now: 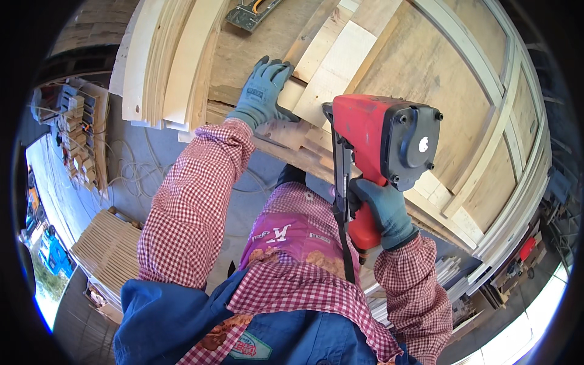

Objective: The person assembles a wooden crate by positioning thin wooden strips onto a plywood base and securing them with a red pneumatic nail gun. A coworker assists by handing over pieces and also using a nail gun. The person repeatedly picks up strips, aligns them, and nails them in place, then lifts and stacks the completed crate with other finished units.

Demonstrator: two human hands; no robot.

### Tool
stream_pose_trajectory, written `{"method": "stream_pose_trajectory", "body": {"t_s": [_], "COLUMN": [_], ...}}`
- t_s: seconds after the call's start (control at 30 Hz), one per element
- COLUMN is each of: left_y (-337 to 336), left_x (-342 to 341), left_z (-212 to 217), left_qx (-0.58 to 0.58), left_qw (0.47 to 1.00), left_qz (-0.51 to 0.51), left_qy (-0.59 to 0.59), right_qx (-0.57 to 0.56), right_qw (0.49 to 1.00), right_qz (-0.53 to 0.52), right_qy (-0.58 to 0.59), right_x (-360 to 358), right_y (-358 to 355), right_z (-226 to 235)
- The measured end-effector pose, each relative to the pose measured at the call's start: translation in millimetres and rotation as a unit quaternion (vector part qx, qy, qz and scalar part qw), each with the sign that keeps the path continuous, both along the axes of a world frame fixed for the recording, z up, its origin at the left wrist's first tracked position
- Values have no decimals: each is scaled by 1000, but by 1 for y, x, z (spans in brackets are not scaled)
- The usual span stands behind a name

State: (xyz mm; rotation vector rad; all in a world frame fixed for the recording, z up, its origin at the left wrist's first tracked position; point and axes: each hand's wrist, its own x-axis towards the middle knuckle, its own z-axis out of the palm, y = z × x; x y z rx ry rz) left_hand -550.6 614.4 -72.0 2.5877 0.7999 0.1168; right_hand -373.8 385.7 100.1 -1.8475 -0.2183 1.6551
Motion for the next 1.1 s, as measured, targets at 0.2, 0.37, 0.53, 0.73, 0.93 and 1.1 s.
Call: {"method": "stream_pose_trajectory", "body": {"t_s": [0.2, 0.37, 0.53, 0.73, 0.93, 1.1], "left_y": [0, 1, -1, 1, 1, -7], "left_x": [-1, 0, 0, -2, -1, 9], "left_z": [-4, 2, 1, 0, -1, 37], "left_qx": [14, -8, -3, 10, 13, -2], "left_qw": [1000, 1000, 1000, 1000, 1000, 1000], "left_qz": [-2, -2, -3, -11, 2, -4], "left_qy": [20, -1, 2, -19, 4, 22], "right_qx": [-42, -4, -10, -19, 21, -19], "right_qw": [998, 1000, 1000, 999, 998, 983], "right_qz": [-37, -5, -13, -7, -51, -181], "right_qy": [10, 1, 19, 32, -12, -9], "right_x": [-15, -15, -17, -19, -15, 8], "right_y": [3, 11, 14, 3, -36, -142], "right_z": [9, 7, 3, 1, 16, 47]}}
